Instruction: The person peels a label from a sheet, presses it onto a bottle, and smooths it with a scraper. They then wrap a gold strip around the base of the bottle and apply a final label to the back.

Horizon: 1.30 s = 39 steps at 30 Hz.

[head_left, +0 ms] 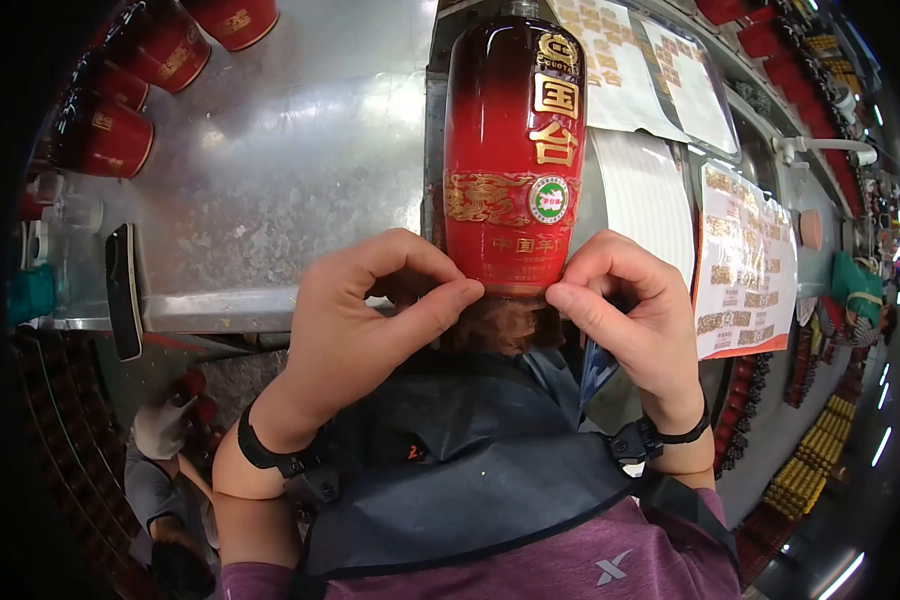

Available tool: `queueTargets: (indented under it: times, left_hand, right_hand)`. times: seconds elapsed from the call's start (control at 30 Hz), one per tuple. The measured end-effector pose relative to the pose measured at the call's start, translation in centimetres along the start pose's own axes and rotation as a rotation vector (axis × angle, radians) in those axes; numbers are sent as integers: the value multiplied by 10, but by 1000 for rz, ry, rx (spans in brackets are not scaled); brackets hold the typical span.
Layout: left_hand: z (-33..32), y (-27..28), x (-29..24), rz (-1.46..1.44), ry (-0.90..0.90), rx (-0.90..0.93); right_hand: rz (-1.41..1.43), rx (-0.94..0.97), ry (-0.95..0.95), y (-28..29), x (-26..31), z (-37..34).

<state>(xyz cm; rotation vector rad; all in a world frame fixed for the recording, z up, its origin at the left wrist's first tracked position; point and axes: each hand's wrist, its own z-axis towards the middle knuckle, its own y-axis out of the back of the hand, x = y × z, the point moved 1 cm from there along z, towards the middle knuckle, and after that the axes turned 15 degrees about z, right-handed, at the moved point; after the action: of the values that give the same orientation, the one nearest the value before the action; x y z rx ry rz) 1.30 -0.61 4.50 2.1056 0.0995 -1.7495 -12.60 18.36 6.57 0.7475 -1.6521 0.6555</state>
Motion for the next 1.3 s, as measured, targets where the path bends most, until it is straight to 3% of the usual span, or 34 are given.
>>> queueTargets:
  times: [0.33, 1.3]
  left_hand:
    - [4, -6, 9, -146, 73, 61]
    - [5, -9, 14, -270, 85, 51]
  right_hand:
    - [122, -46, -113, 0, -3, 0]
    - [262, -2, -146, 3, -4, 1]
